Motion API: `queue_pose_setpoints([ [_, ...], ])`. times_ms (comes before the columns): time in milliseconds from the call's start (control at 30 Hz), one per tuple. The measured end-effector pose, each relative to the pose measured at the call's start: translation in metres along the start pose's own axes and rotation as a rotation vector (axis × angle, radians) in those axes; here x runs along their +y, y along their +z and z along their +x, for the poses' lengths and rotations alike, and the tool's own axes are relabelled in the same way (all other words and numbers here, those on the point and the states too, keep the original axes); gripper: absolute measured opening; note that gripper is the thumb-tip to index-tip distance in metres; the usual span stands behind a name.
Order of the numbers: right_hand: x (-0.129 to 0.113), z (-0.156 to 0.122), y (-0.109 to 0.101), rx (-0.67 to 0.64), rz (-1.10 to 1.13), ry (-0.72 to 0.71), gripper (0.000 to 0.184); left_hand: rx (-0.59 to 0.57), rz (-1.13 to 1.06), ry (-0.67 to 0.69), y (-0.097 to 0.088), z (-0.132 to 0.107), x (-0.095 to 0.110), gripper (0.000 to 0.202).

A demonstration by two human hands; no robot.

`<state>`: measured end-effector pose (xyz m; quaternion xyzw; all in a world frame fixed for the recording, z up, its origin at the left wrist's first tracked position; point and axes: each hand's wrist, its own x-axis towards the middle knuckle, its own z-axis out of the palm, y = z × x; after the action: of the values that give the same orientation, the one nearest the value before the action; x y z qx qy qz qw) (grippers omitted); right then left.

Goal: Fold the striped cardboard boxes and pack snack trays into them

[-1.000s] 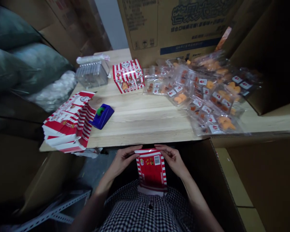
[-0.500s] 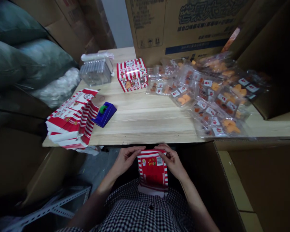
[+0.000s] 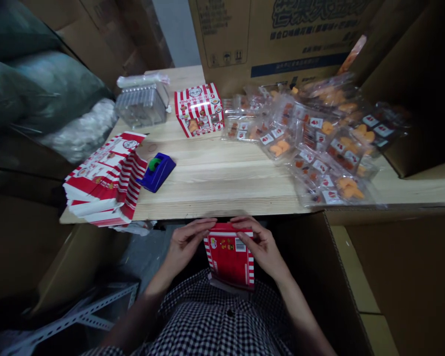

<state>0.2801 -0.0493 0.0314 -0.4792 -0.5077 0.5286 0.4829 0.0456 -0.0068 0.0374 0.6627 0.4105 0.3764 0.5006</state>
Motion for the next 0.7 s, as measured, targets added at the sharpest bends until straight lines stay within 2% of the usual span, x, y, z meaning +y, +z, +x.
queue_pose_setpoints([
  [100,-0.02,0.005,0.009,0.025,-0.01,-0.056,0.022,0.023,0.04,0.079,-0.013,0.014,0.019,0.025],
  [167,-0.02,0.01,0.016,0.069,0.019,-0.038,0.019,0.04,0.044,0.096,-0.016,0.021,0.024,0.024],
  [300,0.006,0.024,0.026,0.149,0.118,0.09,0.02,0.023,0.041,0.057,-0.017,0.026,0.013,0.029],
  [367,0.02,0.032,0.025,0.152,0.185,0.146,0.023,0.014,0.098,0.053,-0.027,0.029,0.001,0.031],
  [400,0.025,0.034,0.023,0.155,0.214,0.168,0.025,0.062,0.164,0.066,-0.036,0.032,-0.007,0.035],
  [433,0.027,0.036,0.021,0.157,0.24,0.192,0.026,0.159,0.255,0.084,-0.048,0.036,-0.015,0.044],
  [533,0.026,0.034,0.008,0.18,0.283,0.267,0.032,0.631,0.572,0.104,-0.092,0.054,-0.043,0.074],
  [567,0.025,0.033,0.004,0.19,0.283,0.291,0.034,0.714,0.639,0.071,-0.107,0.061,-0.053,0.078],
  [633,0.022,0.03,-0.003,0.208,0.259,0.327,0.041,0.759,0.73,0.011,-0.131,0.075,-0.071,0.078],
  [700,0.023,0.026,-0.008,0.221,0.204,0.336,0.048,0.777,0.775,-0.022,-0.146,0.084,-0.082,0.072],
])
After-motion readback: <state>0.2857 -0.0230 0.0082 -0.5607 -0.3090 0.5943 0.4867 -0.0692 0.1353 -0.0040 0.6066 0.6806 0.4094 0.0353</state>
